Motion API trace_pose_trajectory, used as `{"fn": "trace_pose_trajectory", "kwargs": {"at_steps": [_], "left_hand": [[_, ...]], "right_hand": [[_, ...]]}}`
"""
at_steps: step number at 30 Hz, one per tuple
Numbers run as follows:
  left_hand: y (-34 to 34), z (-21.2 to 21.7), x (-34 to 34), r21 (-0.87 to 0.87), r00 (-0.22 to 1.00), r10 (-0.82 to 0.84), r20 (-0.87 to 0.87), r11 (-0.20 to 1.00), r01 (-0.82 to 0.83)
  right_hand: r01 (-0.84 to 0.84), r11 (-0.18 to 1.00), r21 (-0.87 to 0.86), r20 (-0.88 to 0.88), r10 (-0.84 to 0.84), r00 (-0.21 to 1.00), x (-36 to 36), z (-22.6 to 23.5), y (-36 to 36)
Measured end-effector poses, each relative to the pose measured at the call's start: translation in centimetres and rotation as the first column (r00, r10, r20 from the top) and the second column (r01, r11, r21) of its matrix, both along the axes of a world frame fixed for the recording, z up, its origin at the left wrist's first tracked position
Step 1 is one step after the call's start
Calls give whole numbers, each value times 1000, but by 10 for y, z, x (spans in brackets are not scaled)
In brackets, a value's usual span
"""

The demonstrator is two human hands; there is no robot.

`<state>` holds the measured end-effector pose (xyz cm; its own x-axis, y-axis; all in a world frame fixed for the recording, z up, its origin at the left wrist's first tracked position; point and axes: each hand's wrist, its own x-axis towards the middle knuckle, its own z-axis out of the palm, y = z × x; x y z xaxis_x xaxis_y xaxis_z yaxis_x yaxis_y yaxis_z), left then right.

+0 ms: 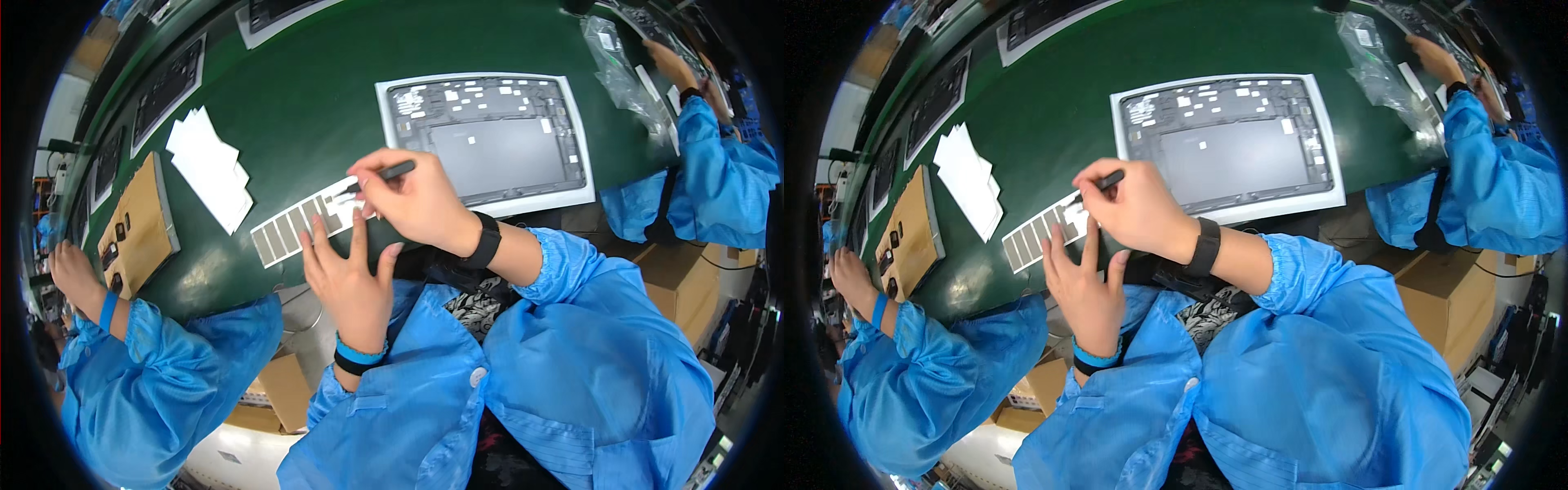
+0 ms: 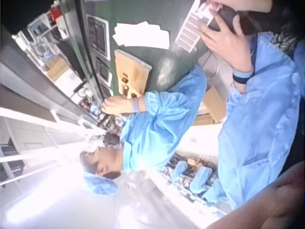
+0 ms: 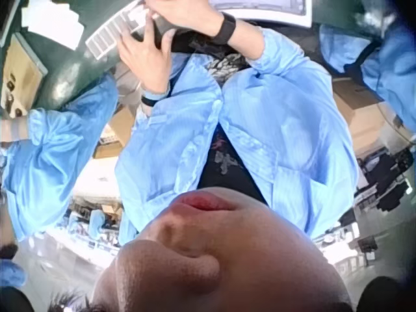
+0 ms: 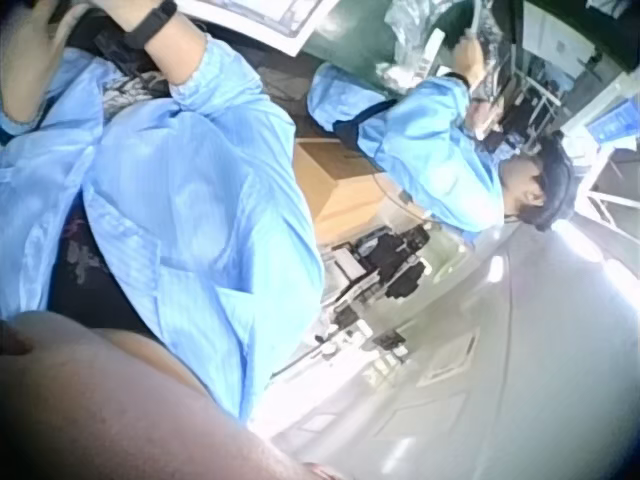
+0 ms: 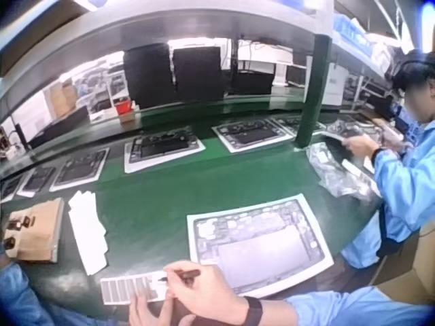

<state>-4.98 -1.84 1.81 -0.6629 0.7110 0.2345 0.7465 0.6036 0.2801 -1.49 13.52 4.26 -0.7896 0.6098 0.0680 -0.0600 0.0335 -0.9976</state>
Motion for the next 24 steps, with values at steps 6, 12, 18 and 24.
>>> {"fn": "trace_pose_trajectory", "kwargs": {"at_steps": [6,12,18,24], "left_hand": [[35,32,15,188,991,-30,-134,981,55],[158,36,94,351,756,-650,82,729,588],[190,16,119,203,738,-673,53,731,652],[190,11,124,212,754,-654,70,748,629]], "right_hand": [[207,977,41,-73,-204,976,121,40,118],[244,961,128,149,-262,953,231,29,177],[223,973,63,173,-231,958,240,19,176],[175,977,119,247,-200,948,241,20,175]]}}
